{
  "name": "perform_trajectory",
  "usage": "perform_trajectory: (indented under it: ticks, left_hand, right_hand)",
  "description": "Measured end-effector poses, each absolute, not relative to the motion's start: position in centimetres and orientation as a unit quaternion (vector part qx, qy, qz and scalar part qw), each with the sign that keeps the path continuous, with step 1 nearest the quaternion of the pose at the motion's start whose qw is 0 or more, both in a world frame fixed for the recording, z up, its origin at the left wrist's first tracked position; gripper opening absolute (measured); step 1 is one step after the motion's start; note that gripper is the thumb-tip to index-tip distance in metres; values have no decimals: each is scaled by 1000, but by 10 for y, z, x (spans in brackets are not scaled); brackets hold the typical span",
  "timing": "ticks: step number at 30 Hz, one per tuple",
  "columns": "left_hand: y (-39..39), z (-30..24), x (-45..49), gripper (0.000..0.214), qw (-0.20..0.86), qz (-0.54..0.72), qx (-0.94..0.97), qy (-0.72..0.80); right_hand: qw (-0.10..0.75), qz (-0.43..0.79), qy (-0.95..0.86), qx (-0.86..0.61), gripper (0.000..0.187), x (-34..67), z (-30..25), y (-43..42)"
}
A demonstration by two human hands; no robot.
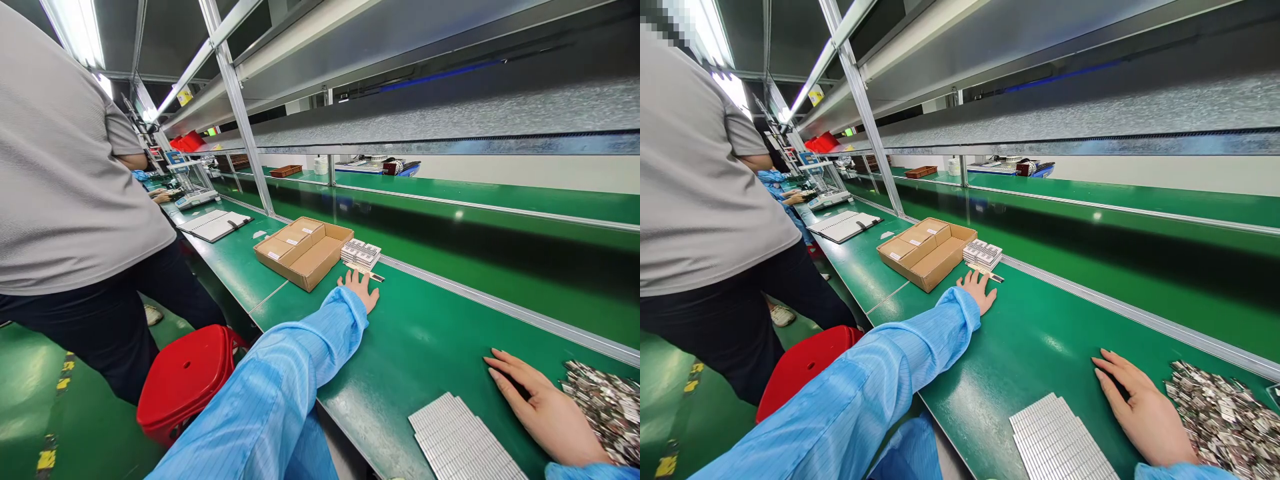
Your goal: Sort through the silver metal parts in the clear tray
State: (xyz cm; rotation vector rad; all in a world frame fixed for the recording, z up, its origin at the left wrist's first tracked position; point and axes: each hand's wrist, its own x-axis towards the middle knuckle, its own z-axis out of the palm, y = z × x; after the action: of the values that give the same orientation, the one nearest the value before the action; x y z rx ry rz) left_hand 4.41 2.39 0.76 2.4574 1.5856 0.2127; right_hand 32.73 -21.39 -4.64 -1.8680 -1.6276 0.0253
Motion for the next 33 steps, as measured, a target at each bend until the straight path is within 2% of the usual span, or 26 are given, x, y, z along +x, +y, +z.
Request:
perform_trajectory:
  ticks: [16, 33]
  left_hand:
    - [24, 9, 44, 70, 108, 73, 834, 536]
    - [26, 5, 44, 70, 101, 75, 835, 535]
  right_hand:
    - [320, 1, -619, -717, 68, 328, -46, -214]
    - [338, -9, -623, -706, 62, 328, -46, -212]
